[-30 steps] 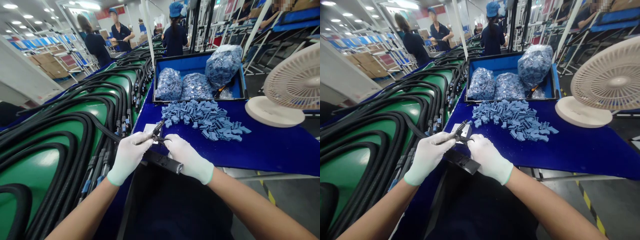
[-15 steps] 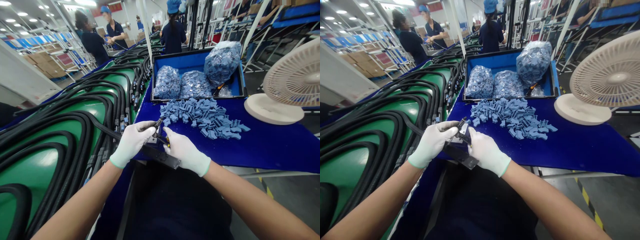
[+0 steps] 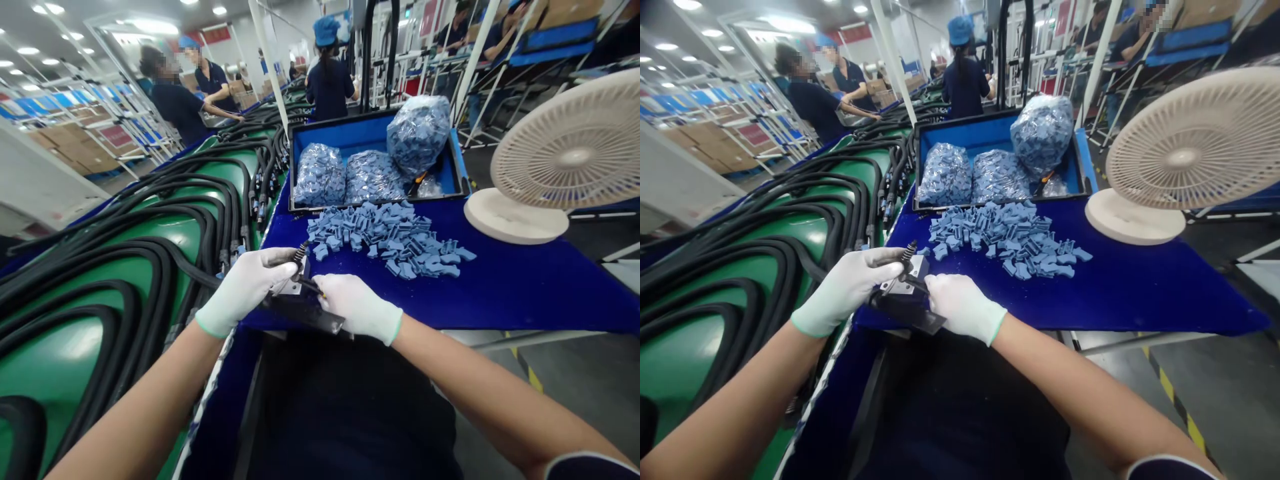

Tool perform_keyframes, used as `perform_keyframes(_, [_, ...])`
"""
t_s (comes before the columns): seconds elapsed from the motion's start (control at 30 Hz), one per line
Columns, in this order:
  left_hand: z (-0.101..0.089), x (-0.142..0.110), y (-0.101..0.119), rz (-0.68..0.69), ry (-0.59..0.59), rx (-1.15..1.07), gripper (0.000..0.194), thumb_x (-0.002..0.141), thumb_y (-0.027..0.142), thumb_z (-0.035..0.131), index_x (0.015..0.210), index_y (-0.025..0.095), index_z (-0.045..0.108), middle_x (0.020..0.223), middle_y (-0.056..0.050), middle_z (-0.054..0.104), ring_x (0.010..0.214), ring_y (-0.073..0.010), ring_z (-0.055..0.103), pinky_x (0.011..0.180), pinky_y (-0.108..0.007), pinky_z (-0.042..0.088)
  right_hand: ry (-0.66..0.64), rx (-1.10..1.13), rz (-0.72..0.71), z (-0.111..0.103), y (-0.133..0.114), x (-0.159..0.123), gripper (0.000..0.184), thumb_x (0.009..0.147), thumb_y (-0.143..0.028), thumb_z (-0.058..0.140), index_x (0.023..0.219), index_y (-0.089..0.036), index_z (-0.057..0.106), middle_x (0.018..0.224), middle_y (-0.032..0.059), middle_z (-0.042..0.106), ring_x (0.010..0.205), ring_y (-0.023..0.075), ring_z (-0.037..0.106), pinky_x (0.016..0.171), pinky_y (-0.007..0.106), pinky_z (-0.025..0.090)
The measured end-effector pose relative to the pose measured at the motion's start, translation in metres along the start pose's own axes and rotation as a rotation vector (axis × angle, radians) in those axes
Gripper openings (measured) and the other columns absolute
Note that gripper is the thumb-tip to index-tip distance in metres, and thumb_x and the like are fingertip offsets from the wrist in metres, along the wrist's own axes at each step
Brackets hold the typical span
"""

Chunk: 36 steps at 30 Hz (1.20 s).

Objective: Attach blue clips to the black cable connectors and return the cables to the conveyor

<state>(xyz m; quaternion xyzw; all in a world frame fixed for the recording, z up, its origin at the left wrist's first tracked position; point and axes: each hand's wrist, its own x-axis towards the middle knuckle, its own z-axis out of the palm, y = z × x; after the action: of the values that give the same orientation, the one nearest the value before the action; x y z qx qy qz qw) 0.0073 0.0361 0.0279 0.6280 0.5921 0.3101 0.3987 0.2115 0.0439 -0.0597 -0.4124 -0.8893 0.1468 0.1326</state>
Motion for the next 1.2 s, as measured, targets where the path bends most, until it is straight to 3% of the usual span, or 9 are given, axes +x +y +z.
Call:
perform_keyframes(0.17, [0.006, -0.003, 0.01, 0.066, 0.184, -0.076, 0.042, 0.076, 0.031, 0.085, 0.115, 0.016, 0.079, 0.11, -0.007, 0.081, 0.1, -0.0286, 0.076, 0.091, -0.038, 0.061, 0.197, -0.016, 0.103, -0.016, 0.009, -0.026, 0.062, 0.082, -0.017, 0.075, 0.141, -0.011, 0.055, 0.131, 0.0204, 0.063, 0.121, 0.0355, 0.059, 0.1, 0.048, 0.048])
perform_keyframes(0.27, [0.011, -0.009, 0.01, 0.131, 0.251, -0.006, 0.039, 0.08, 0.033, 0.083, 0.116, 0.018, 0.08, 0.113, -0.006, 0.081, 0.104, -0.0294, 0.076, 0.097, -0.04, 0.059, 0.23, 0.473, 0.088, -0.012, 0.001, -0.041, 0.082, 0.076, -0.032, 0.089, 0.147, -0.018, 0.052, 0.132, 0.0149, 0.065, 0.111, 0.0304, 0.065, 0.097, 0.046, 0.054])
perform_keyframes(0.37, [0.012, -0.015, 0.005, 0.261, 0.136, 0.183, 0.033, 0.088, 0.031, 0.076, 0.12, 0.024, 0.081, 0.12, -0.004, 0.079, 0.114, -0.0284, 0.073, 0.106, -0.041, 0.054, 0.212, 1.103, 0.182, -0.001, -0.015, -0.048, 0.066, 0.08, -0.036, 0.086, 0.138, -0.021, 0.058, 0.11, 0.0065, 0.074, 0.091, 0.0226, 0.071, 0.082, 0.038, 0.059])
perform_keyframes(0.53, [0.008, -0.011, -0.003, 0.418, -0.139, 0.369, 0.027, 0.091, 0.029, 0.074, 0.117, 0.026, 0.082, 0.119, -0.005, 0.078, 0.117, -0.0281, 0.069, 0.108, -0.043, 0.051, 0.321, 1.709, 0.284, 0.01, -0.028, -0.04, 0.047, 0.077, -0.02, 0.079, 0.12, -0.018, 0.059, 0.109, 0.0065, 0.073, 0.091, 0.0239, 0.077, 0.092, 0.045, 0.063])
perform_keyframes(0.67, [0.011, -0.008, 0.0, 0.445, -0.252, 0.377, 0.019, 0.091, 0.022, 0.074, 0.107, 0.027, 0.084, 0.099, -0.004, 0.073, 0.099, -0.0232, 0.068, 0.09, -0.036, 0.055, 0.263, 1.695, 0.283, 0.008, -0.024, -0.033, 0.055, 0.075, -0.01, 0.074, 0.126, -0.02, 0.055, 0.111, 0.0049, 0.071, 0.088, 0.0213, 0.078, 0.093, 0.044, 0.064])
perform_keyframes(0.9, [0.014, -0.011, -0.02, 0.752, -0.219, 0.433, 0.02, 0.096, 0.021, 0.067, 0.109, 0.026, 0.081, 0.092, -0.006, 0.065, 0.085, -0.0192, 0.062, 0.077, -0.034, 0.053, 0.174, 1.62, 0.246, 0.003, -0.021, -0.032, 0.053, 0.071, -0.007, 0.075, 0.119, -0.02, 0.056, 0.101, 0.0017, 0.071, 0.083, 0.0219, 0.078, 0.085, 0.041, 0.065])
perform_keyframes(1.0, [0.011, 0.0, -0.033, 0.623, -0.314, 0.325, 0.034, 0.089, 0.029, 0.078, 0.123, 0.029, 0.077, 0.1, -0.005, 0.069, 0.089, -0.0205, 0.066, 0.082, -0.035, 0.055, 0.134, 1.536, 0.251, 0.003, -0.022, -0.035, 0.046, 0.07, -0.007, 0.075, 0.111, -0.019, 0.057, 0.093, 0.0011, 0.072, 0.08, 0.0221, 0.077, 0.081, 0.039, 0.063])
perform_keyframes(1.13, [0.013, 0.012, -0.032, 0.279, -0.279, 0.249, 0.115, 0.061, 0.036, 0.097, 0.161, 0.028, 0.042, 0.116, -0.004, 0.069, 0.087, -0.0203, 0.067, 0.082, -0.036, 0.058, 0.185, 1.451, 0.251, 0.004, -0.022, -0.035, 0.041, 0.07, -0.009, 0.075, 0.107, -0.02, 0.06, 0.094, 0.0012, 0.073, 0.084, 0.0213, 0.075, 0.082, 0.039, 0.062])
perform_keyframes(1.2, [0.018, 0.005, -0.028, 0.253, -0.155, 0.275, 0.109, 0.061, 0.035, 0.096, 0.158, 0.027, 0.047, 0.113, -0.003, 0.071, 0.087, -0.0205, 0.067, 0.084, -0.036, 0.057, 0.219, 1.471, 0.247, 0.003, -0.023, -0.033, 0.04, 0.072, -0.011, 0.075, 0.108, -0.02, 0.06, 0.094, 0.0011, 0.072, 0.084, 0.0211, 0.075, 0.083, 0.04, 0.063])
